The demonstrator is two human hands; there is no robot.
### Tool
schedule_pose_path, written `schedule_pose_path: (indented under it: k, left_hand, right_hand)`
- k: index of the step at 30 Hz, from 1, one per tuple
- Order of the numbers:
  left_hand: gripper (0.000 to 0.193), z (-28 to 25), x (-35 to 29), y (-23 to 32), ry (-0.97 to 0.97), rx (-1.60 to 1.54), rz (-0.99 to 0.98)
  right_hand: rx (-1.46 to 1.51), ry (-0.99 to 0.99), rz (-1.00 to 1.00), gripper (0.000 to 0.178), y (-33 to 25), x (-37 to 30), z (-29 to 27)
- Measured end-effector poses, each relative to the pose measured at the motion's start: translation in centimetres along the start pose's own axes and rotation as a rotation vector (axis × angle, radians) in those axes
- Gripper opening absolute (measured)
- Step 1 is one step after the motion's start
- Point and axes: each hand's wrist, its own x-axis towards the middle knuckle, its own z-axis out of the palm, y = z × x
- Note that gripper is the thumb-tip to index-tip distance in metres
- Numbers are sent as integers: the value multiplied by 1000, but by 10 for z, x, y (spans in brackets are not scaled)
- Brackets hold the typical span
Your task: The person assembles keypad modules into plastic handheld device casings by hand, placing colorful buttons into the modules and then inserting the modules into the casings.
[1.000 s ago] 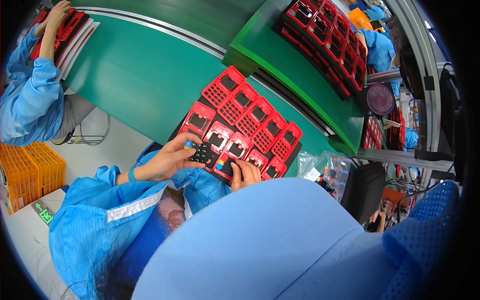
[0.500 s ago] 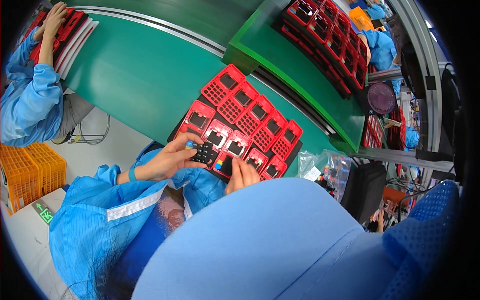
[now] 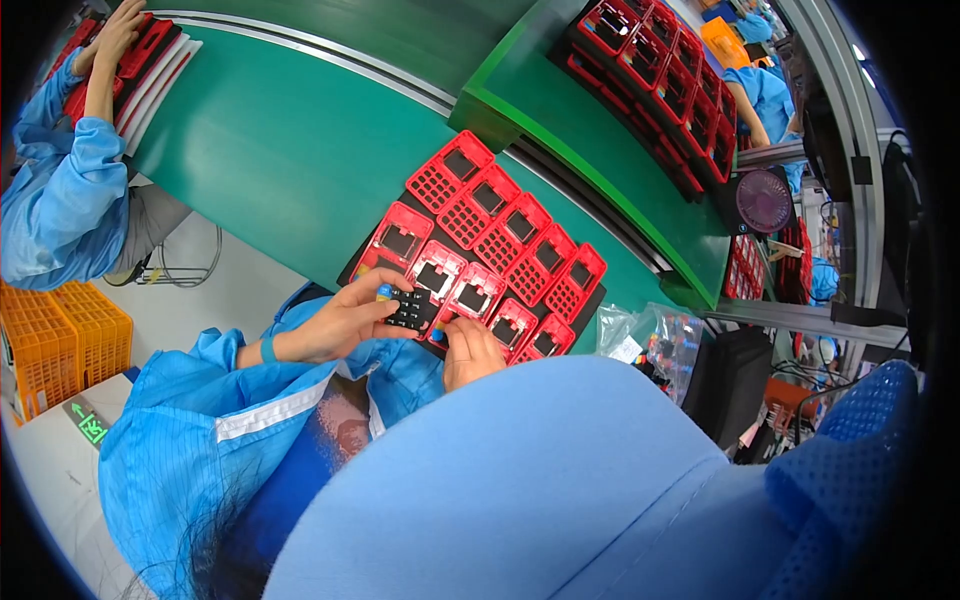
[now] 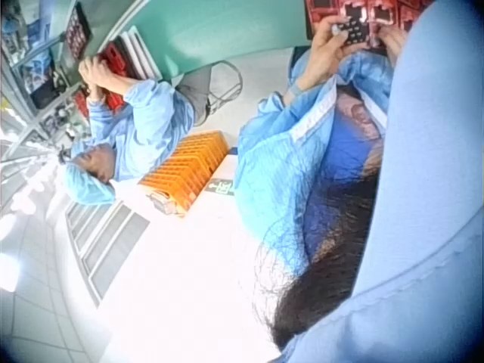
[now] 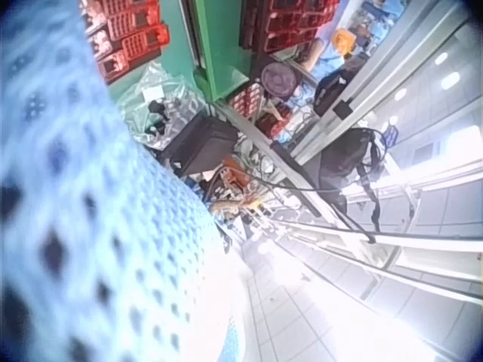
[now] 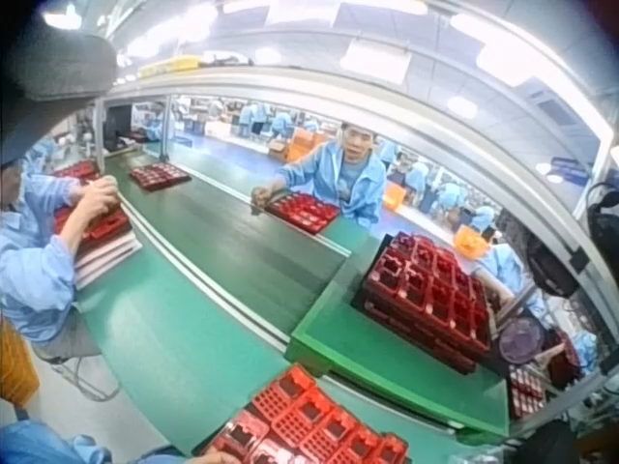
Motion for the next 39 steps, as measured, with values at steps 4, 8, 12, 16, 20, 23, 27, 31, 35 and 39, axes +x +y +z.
schedule_pose_path:
  k: [4,8,12,16,20,23,27,31,35,39]
  left_hand:
    - [28,-1,2,-5,-12,-57,3]
    - [30,-1,3,-4,-20,-80,-28]
    - [35,-1,3,-8,-79,-94,-60]
    - [34,1,4,-14,-58,-82,-80]
    - [30,0,6,-18,-97,-130,-72]
    - [23,-1,6,-21,-72,-99,-89]
    - [18,8,4,-6,-42,39,-123]
    - [23,8,9,-9,-53,26,-65]
    - [26,15,10,-9,-38,51,-82]
    - [31,13,9,-11,-40,88,-78]
  right_hand:
    - [-50,27,-29,31,-7,6,-3]
    - [135,47,113,32,-7,16,-4]
    - [400,155,217,38,-31,33,-29]
    - [200,190,9,46,-42,42,-24]
    - [271,189,42,36,-47,29,-19]
    - [285,187,168,25,-60,30,-32]
    - [342,208,-282,31,-15,-16,-17]
    - [-104,328,-73,32,12,-62,-37]
    - [-169,217,-78,31,30,-83,-26]
    - [-203,97,-151,30,30,-87,-22]
